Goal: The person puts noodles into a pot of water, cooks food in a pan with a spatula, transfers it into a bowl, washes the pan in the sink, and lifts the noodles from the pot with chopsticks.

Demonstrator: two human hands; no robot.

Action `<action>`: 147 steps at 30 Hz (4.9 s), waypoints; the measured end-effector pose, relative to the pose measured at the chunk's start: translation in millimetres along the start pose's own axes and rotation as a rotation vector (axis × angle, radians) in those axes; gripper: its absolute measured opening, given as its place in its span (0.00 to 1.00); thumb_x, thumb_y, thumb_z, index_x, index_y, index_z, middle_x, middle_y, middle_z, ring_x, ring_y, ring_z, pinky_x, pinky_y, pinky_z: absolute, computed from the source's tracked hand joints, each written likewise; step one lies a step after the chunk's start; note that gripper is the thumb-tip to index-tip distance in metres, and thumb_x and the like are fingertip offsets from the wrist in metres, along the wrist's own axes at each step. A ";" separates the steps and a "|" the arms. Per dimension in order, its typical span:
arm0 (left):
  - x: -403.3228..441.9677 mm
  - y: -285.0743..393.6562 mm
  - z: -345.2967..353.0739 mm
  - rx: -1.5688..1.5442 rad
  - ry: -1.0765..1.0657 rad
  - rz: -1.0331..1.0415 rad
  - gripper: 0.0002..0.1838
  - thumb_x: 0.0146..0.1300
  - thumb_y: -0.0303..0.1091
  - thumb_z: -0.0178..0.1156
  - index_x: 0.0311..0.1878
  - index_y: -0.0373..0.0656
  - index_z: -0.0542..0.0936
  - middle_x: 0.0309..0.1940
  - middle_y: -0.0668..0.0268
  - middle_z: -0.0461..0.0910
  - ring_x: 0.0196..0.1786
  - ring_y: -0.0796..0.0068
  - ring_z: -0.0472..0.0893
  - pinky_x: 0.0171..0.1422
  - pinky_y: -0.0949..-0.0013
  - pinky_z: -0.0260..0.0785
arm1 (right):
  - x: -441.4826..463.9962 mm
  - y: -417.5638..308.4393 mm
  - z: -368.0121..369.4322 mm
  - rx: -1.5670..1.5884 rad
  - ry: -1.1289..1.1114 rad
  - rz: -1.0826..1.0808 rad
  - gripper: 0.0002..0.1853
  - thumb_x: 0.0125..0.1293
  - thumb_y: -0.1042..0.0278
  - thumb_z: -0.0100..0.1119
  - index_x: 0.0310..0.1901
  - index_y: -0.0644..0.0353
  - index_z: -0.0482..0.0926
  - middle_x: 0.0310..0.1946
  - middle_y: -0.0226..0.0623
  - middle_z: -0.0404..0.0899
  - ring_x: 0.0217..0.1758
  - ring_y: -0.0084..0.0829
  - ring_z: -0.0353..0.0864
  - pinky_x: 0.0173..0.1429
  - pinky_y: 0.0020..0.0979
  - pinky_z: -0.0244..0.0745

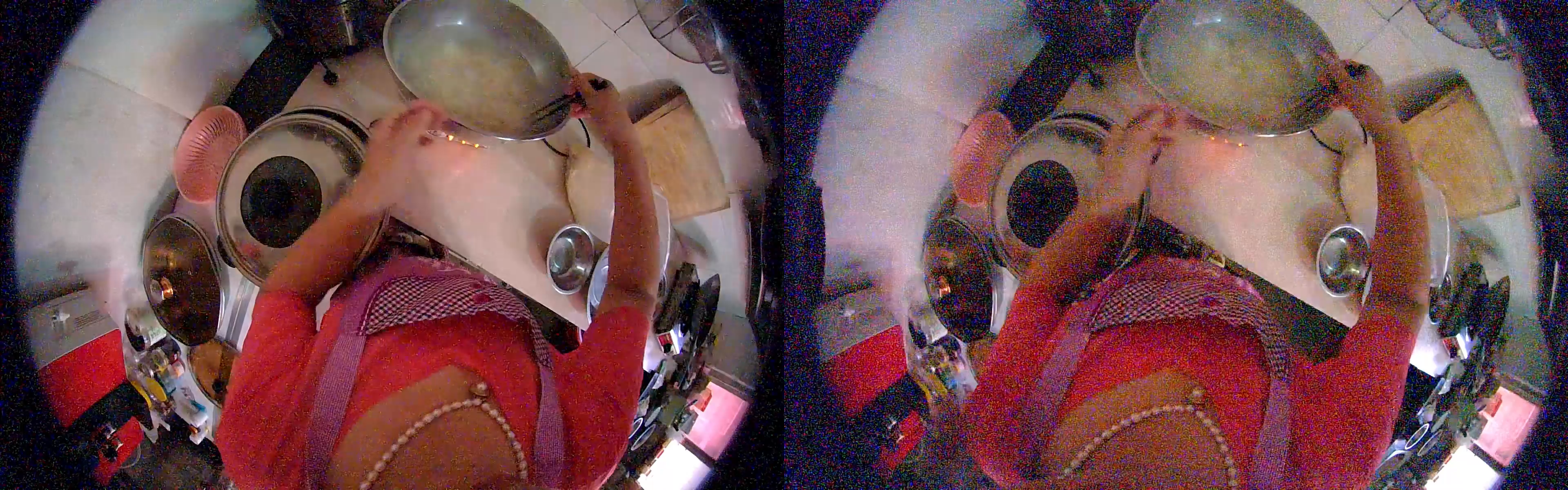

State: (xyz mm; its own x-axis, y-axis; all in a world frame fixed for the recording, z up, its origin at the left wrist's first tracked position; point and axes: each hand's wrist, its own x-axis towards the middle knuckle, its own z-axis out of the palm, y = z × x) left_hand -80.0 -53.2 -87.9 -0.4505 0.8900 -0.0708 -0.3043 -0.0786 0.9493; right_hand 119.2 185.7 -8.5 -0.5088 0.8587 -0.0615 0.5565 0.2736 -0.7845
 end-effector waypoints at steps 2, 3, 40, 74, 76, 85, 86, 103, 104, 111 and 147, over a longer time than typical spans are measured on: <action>21.6 25.7 -29.1 0.332 0.188 0.292 0.12 0.57 0.34 0.52 0.44 0.43 0.74 0.36 0.69 0.74 0.39 0.78 0.72 0.42 0.74 0.65 | 30.2 29.2 4.1 0.051 -0.009 0.077 0.17 0.63 0.56 0.48 0.29 0.63 0.74 0.22 0.32 0.72 0.19 0.20 0.71 0.26 0.21 0.69; 44.3 27.3 -44.7 0.202 0.265 0.278 0.13 0.55 0.33 0.54 0.44 0.43 0.74 0.36 0.69 0.74 0.38 0.77 0.71 0.42 0.74 0.64 | 48.2 47.6 9.2 0.122 -0.004 0.068 0.17 0.63 0.55 0.49 0.31 0.63 0.75 0.23 0.32 0.73 0.21 0.21 0.73 0.28 0.22 0.70; 216.8 -0.9 -71.3 0.205 0.120 -0.202 0.25 0.59 0.42 0.54 0.54 0.37 0.62 0.24 0.62 0.71 0.23 0.71 0.70 0.24 0.61 0.62 | 29.5 31.5 -37.5 0.036 0.130 0.014 0.16 0.60 0.55 0.54 0.38 0.60 0.78 0.29 0.30 0.77 0.34 0.24 0.75 0.40 0.23 0.71; 199.4 15.8 -48.1 0.343 0.315 -0.029 0.14 0.58 0.41 0.55 0.30 0.38 0.72 0.18 0.64 0.70 0.15 0.70 0.70 0.19 0.66 0.59 | 47.5 5.1 72.1 -0.358 -0.053 -0.541 0.13 0.63 0.60 0.49 0.39 0.61 0.77 0.31 0.38 0.76 0.32 0.26 0.73 0.39 0.27 0.68; 198.2 12.2 -49.9 0.344 0.299 0.002 0.14 0.58 0.41 0.55 0.30 0.37 0.73 0.19 0.64 0.71 0.16 0.70 0.71 0.20 0.66 0.60 | 49.7 1.0 54.4 -0.320 0.081 -0.459 0.13 0.63 0.59 0.50 0.39 0.61 0.77 0.30 0.38 0.77 0.28 0.25 0.72 0.38 0.26 0.67; 206.7 7.7 -53.0 0.395 0.306 -0.041 0.16 0.59 0.42 0.54 0.35 0.35 0.71 0.21 0.63 0.72 0.18 0.70 0.72 0.20 0.67 0.61 | 79.7 41.5 66.8 0.185 -0.036 -0.186 0.16 0.63 0.57 0.50 0.40 0.61 0.77 0.30 0.30 0.77 0.28 0.24 0.76 0.40 0.24 0.72; 208.1 7.0 -54.8 0.357 0.273 -0.059 0.16 0.59 0.42 0.54 0.35 0.36 0.71 0.21 0.63 0.72 0.18 0.71 0.72 0.19 0.67 0.61 | 68.8 40.8 62.2 0.140 -0.107 -0.220 0.16 0.63 0.57 0.50 0.40 0.61 0.77 0.30 0.30 0.77 0.28 0.24 0.76 0.39 0.24 0.72; 229.6 -8.8 -72.5 0.347 0.193 -0.108 0.22 0.58 0.44 0.54 0.46 0.33 0.68 0.22 0.63 0.72 0.18 0.73 0.71 0.20 0.67 0.59 | 10.8 35.7 -34.9 0.238 -0.144 0.216 0.28 0.59 0.38 0.44 0.41 0.61 0.68 0.28 0.33 0.70 0.26 0.25 0.74 0.34 0.26 0.74; 224.8 -3.5 -69.7 0.411 0.192 -0.092 0.21 0.58 0.44 0.54 0.44 0.33 0.68 0.22 0.63 0.72 0.18 0.73 0.72 0.20 0.67 0.60 | 19.7 49.8 -24.0 0.281 -0.094 0.208 0.29 0.59 0.38 0.44 0.42 0.61 0.67 0.28 0.34 0.70 0.27 0.26 0.74 0.35 0.27 0.74; 202.6 12.8 -48.3 0.428 0.285 -0.013 0.17 0.58 0.42 0.55 0.35 0.34 0.72 0.21 0.63 0.72 0.20 0.72 0.72 0.21 0.66 0.63 | 65.8 64.2 21.3 0.255 -0.046 -0.008 0.26 0.61 0.42 0.42 0.43 0.62 0.64 0.31 0.40 0.70 0.31 0.36 0.75 0.39 0.37 0.74; 205.9 8.5 -54.9 0.498 0.306 -0.019 0.19 0.58 0.45 0.54 0.39 0.36 0.74 0.28 0.60 0.75 0.22 0.69 0.72 0.30 0.63 0.64 | 84.9 30.8 -0.4 1.651 0.479 0.143 0.30 0.65 0.41 0.25 0.40 0.67 0.61 0.36 0.54 0.68 0.38 0.49 0.71 0.36 0.46 0.76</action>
State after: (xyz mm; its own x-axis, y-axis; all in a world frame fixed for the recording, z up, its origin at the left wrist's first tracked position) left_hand -221.4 104.8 -111.2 -0.6930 0.7134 -0.1041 0.0831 0.2225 0.9714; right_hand 93.4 267.2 -37.6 -0.1231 0.9611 -0.2471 -0.7892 -0.2458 -0.5628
